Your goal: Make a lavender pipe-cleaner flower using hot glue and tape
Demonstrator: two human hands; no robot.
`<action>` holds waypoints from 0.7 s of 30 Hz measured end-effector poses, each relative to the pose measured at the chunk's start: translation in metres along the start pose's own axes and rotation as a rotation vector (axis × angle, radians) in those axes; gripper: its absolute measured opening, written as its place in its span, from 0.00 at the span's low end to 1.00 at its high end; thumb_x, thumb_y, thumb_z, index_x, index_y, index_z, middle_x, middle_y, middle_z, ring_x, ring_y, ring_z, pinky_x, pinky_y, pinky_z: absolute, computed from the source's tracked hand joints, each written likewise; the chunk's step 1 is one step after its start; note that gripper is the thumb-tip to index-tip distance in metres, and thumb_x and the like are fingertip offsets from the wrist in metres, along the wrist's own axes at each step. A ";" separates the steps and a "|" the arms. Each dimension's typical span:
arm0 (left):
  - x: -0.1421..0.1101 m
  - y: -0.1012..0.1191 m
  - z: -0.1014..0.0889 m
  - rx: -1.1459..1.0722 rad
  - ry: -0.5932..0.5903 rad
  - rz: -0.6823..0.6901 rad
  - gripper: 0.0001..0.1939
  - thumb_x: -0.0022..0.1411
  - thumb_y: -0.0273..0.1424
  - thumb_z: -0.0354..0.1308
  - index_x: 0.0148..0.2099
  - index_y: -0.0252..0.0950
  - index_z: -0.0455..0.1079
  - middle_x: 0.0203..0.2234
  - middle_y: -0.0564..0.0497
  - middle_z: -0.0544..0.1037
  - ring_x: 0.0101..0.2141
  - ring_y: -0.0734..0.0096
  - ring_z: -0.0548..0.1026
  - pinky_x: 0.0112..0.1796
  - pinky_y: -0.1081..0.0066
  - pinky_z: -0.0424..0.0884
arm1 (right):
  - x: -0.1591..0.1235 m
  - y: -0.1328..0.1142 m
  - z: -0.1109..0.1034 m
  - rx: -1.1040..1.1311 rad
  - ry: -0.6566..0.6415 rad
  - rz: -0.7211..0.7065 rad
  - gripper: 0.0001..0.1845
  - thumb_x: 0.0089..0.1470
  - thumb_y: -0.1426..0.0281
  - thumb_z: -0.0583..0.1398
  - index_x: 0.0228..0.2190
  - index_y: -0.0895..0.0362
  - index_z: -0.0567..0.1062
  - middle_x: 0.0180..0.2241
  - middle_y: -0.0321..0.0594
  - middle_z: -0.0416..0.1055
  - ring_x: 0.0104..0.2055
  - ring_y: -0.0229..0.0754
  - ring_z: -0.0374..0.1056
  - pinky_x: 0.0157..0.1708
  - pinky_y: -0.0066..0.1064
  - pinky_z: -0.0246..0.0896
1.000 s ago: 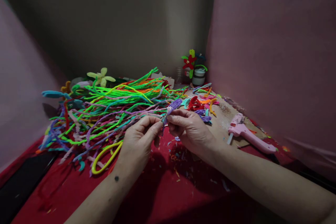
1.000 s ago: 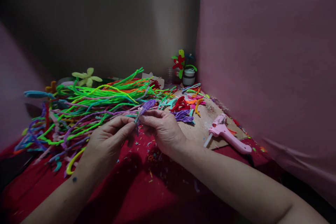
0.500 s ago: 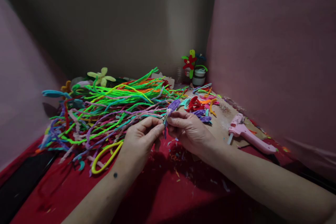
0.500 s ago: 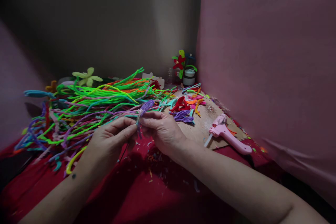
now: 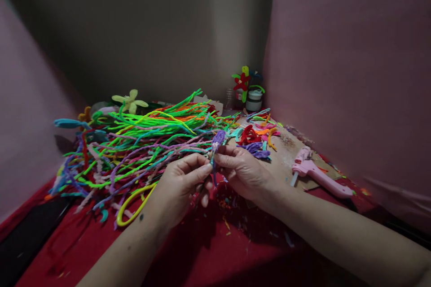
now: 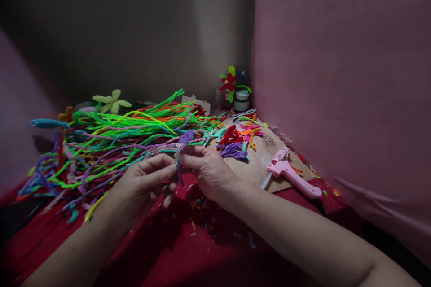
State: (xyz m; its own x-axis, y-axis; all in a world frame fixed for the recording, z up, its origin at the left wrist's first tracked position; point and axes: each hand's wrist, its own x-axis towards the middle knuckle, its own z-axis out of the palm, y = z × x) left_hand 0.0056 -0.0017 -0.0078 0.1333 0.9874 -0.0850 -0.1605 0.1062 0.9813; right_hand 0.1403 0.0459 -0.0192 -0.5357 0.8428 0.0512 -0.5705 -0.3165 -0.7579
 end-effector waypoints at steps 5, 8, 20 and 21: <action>0.000 0.001 0.000 0.010 -0.003 0.003 0.08 0.52 0.33 0.61 0.30 0.34 0.66 0.14 0.55 0.70 0.13 0.79 0.65 0.14 0.78 0.64 | 0.000 0.002 -0.001 0.014 -0.006 -0.016 0.12 0.32 0.71 0.70 0.21 0.61 0.74 0.19 0.31 0.67 0.21 0.30 0.58 0.25 0.24 0.51; 0.000 0.002 0.002 0.010 0.012 0.000 0.09 0.52 0.33 0.62 0.29 0.34 0.66 0.13 0.55 0.69 0.13 0.79 0.64 0.14 0.78 0.65 | 0.001 0.003 -0.003 0.043 -0.022 -0.022 0.10 0.33 0.73 0.70 0.20 0.60 0.73 0.18 0.30 0.66 0.21 0.29 0.58 0.25 0.24 0.52; 0.002 0.000 0.000 -0.045 -0.001 -0.024 0.10 0.51 0.32 0.63 0.36 0.34 0.71 0.21 0.53 0.71 0.17 0.78 0.67 0.17 0.77 0.66 | 0.002 0.004 -0.002 0.026 -0.043 0.022 0.14 0.33 0.69 0.70 0.24 0.59 0.73 0.20 0.32 0.67 0.21 0.33 0.61 0.23 0.27 0.56; 0.002 0.001 0.001 -0.047 0.004 -0.018 0.11 0.51 0.32 0.63 0.37 0.34 0.72 0.22 0.53 0.71 0.18 0.78 0.66 0.16 0.77 0.66 | 0.002 0.004 -0.002 0.025 -0.038 0.009 0.14 0.33 0.69 0.70 0.23 0.59 0.73 0.20 0.32 0.67 0.21 0.33 0.61 0.23 0.27 0.56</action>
State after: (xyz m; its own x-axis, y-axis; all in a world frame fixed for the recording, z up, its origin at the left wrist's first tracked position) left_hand 0.0063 -0.0001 -0.0070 0.1327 0.9858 -0.1030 -0.2042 0.1289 0.9704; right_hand 0.1384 0.0473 -0.0237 -0.5639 0.8229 0.0695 -0.5805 -0.3351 -0.7421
